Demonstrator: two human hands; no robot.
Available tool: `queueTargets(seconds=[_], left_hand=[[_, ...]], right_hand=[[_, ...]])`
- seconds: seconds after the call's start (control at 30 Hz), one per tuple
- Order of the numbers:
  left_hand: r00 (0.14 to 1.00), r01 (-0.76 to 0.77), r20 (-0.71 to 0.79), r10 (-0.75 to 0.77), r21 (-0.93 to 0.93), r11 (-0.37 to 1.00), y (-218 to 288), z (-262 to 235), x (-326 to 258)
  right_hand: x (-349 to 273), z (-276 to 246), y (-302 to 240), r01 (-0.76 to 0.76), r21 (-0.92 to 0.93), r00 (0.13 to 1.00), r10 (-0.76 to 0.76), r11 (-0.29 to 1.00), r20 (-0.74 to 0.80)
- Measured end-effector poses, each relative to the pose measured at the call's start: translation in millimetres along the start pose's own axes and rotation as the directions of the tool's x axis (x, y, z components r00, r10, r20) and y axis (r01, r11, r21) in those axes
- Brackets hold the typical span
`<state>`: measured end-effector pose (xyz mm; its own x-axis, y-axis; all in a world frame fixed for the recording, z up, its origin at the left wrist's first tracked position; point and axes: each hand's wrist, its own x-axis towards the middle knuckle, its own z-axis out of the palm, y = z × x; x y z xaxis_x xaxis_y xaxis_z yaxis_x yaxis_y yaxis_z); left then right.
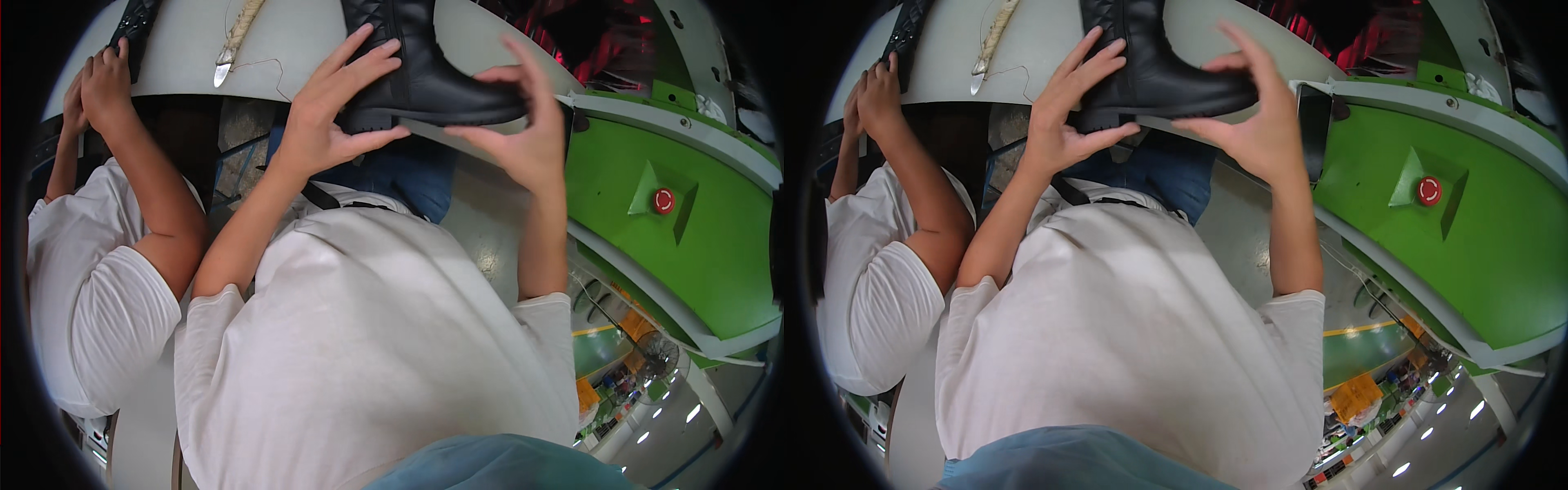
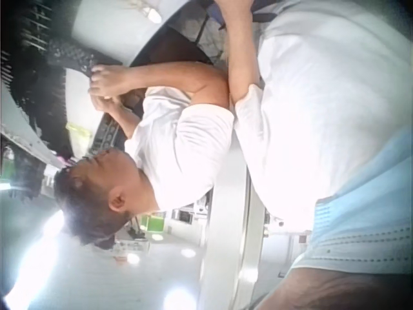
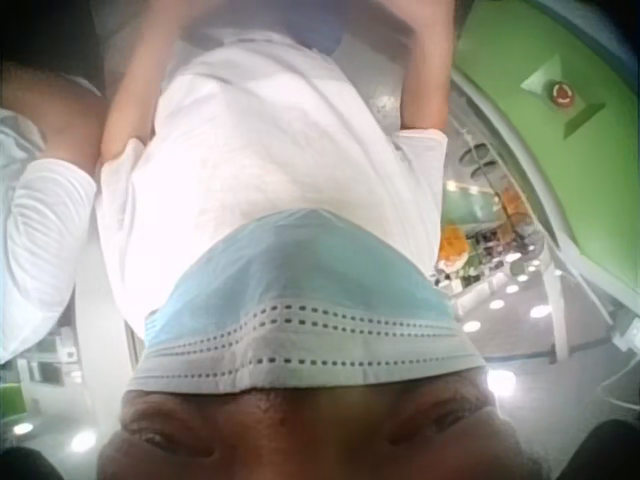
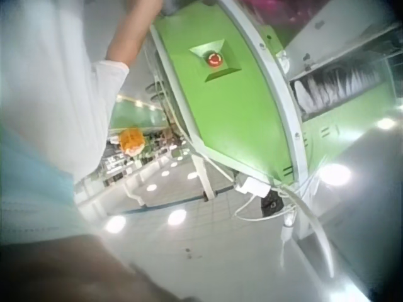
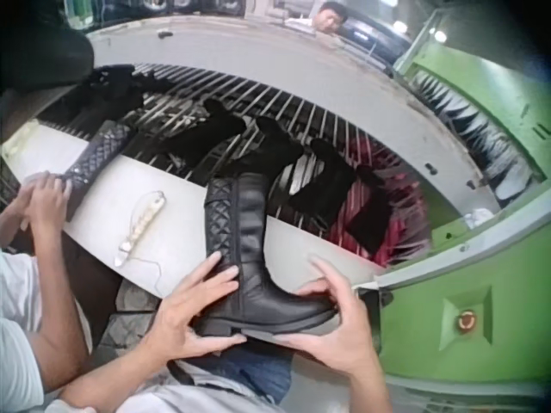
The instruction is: The person repeatedly picks up black boots from a conveyor belt, rotates them to inspect the upper, sole, and buckle, and places them back on the belt. The person handles the boots one at a time throughout the clip.
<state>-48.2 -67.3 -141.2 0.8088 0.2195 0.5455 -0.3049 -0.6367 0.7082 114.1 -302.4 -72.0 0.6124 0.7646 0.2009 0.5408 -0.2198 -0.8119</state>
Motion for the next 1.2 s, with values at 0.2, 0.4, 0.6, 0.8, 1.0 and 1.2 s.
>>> queueTargets(seconds=[0.2, 0.4, 0.6, 0.8, 1.0, 1.2], left_hand=[[0.976, -0.066, -0.217, -0.020, -0.382, 0.922, 41, 8, 13], [0.911, 0.367, -0.117, -0.395, -0.203, 0.908, 4, -9, -41], [0.994, 0.095, 0.043, -0.096, 0.012, 0.995, 14, -19, -15], [0.977, 0.213, 0.059, -0.205, -0.324, 0.922, 21, -10, -7], [0.990, 0.134, 0.089, -0.109, -0.355, 0.925, -12, -19, -13], [0.999, 0.051, 0.018, -0.048, -0.262, 0.964, -12, -15, -12]], right_hand=[[28, 5, -60, 0.531, -0.265, 0.835, -0.550, 0.805, 0.004], [-23, 28, -15, 0.297, -0.316, 0.941, -0.333, 0.901, -0.064], [-39, 56, 5, 0.357, -0.486, 0.889, -0.450, 0.798, -0.087], [-28, 71, -3, 0.412, -0.446, 0.864, -0.497, 0.794, -0.087], [-7, 83, -3, 0.479, -0.348, 0.843, -0.533, 0.806, -0.075], [17, 71, -7, 0.374, -0.132, 0.927, -0.371, 0.918, 0.047]])
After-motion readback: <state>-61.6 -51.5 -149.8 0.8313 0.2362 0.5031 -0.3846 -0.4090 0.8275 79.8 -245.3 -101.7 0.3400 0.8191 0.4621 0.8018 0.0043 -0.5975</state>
